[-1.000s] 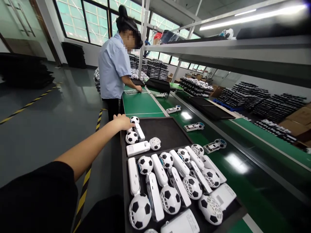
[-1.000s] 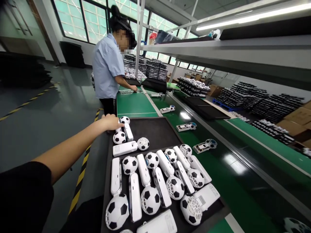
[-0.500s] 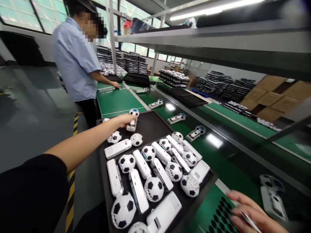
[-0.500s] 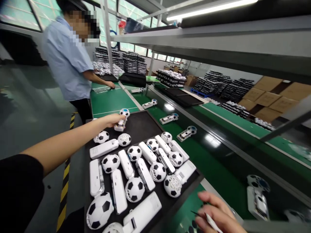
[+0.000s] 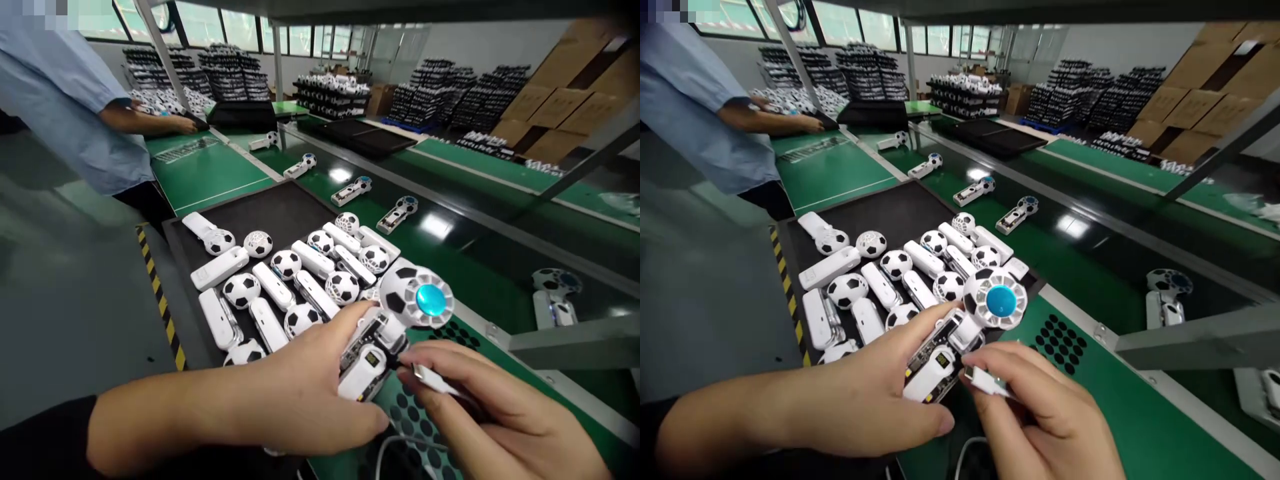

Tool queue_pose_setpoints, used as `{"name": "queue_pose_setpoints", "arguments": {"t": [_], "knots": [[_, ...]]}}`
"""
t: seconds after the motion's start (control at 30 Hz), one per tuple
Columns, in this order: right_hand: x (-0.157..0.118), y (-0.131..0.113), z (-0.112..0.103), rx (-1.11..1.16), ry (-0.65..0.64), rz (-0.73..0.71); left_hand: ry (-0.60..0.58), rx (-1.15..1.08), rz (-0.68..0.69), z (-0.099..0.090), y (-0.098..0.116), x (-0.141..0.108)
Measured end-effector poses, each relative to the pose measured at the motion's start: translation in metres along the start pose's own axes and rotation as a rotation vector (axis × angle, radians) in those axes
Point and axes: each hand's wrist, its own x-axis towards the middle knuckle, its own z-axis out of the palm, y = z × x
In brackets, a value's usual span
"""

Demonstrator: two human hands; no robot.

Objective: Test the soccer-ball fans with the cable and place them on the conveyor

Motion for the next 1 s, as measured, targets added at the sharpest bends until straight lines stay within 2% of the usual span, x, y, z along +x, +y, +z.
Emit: {"name": "queue_pose_setpoints", "arguments": {"t": [0.1,0.23,0.4,0.73,0.9,1.0], "knots": [[-0.001,0.007,-0.006,-0.108,-0.010,-0.101,0.052,0.202,0.049,0.003,0.001,-0.001],[-0.001,0.008,-0.009,-0.117,-0.043,-0.170,0.089,0.327,0.027,0.010,0.002,-0.001],[0.000,0.002,-0.009,-0.177,-0.092,-0.202,0.103,0.336,0.036,0.019,0.002,0.002],[0.003,0.000,-0.012,-0.227,-0.164,-0.209,0.106,0.311,0.017,0.021,-0.001,0.001],[0.005,0.000,-0.012,-0.309,-0.127,-0.238,0.138,0.411,0.043,0.027,-0.006,0.001],[0.003,0.001,-0.013,-0.376,-0.110,-0.179,0.137,0.452,0.074,0.032,-0.008,0.003]]}}
